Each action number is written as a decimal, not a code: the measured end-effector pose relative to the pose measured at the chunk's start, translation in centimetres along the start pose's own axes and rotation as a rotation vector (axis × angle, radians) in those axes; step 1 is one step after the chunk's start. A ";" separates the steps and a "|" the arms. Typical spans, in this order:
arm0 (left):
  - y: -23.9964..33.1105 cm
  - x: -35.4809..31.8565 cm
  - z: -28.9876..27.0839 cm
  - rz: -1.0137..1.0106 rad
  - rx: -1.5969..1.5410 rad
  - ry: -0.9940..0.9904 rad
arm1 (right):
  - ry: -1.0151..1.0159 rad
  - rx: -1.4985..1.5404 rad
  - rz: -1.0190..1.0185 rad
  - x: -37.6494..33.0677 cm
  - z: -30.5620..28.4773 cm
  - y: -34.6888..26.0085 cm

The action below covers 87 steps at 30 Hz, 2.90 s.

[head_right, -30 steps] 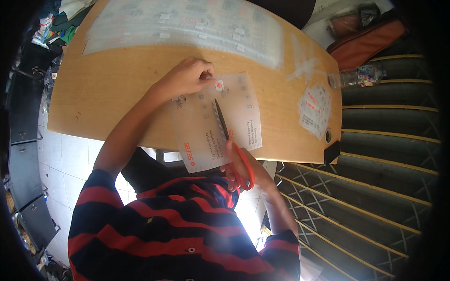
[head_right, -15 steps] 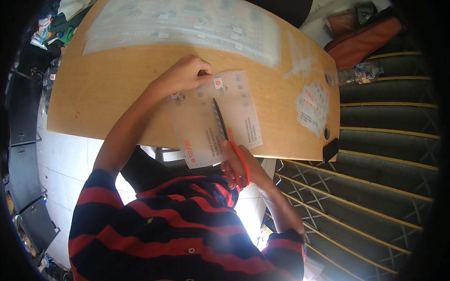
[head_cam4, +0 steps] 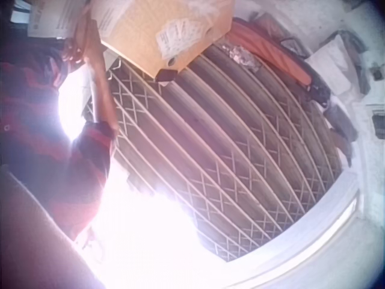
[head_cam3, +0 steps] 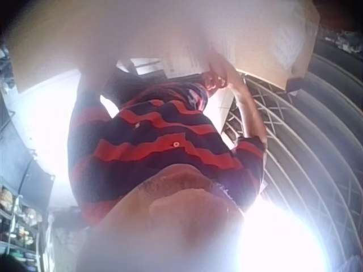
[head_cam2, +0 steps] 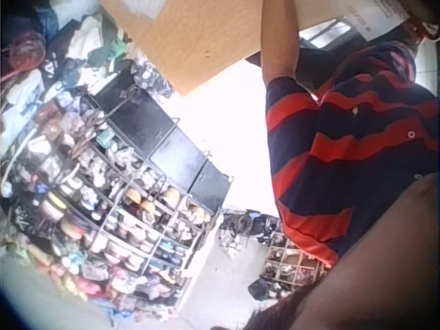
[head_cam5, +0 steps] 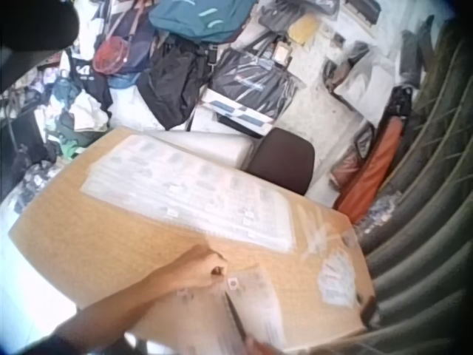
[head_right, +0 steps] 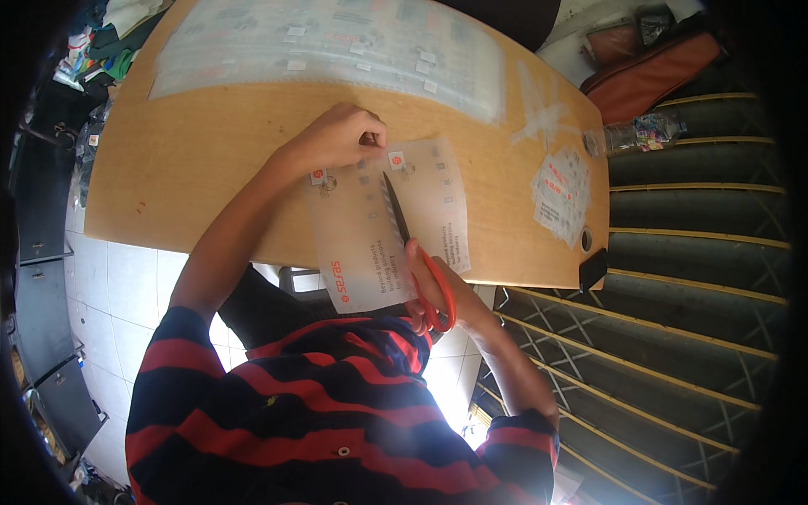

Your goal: The person uses red-handled scissors to cut a large sheet of translucent paper with printed text and logos into smaller rectangular pieces. They hold the paper steady with their left hand while cutting with their right hand, repeatedly trimming the edges and separating sections on a wooden table.

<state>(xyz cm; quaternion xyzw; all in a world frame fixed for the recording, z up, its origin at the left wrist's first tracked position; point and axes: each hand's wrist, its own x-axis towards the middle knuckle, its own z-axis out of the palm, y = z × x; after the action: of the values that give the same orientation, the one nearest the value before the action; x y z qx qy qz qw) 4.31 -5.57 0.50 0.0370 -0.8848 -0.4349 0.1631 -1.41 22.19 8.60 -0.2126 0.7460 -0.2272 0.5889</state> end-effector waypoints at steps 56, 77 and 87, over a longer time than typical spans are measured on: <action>-0.3 -0.7 -0.4 -0.028 0.258 0.003 | 0.013 0.035 0.044 2.3 -0.1 -2.8; 0.3 -0.5 -0.8 0.009 0.236 -0.076 | -0.006 -0.116 0.064 3.5 -3.9 -2.9; -0.2 -0.4 -1.1 0.004 0.224 -0.180 | 0.009 -0.128 0.033 2.3 -3.8 -4.7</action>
<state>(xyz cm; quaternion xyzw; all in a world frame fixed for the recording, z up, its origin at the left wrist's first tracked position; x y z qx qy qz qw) 5.06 -6.44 0.91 0.0139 -0.9390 -0.3345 0.0789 -5.40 17.41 10.32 -0.2365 0.7649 -0.1700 0.5745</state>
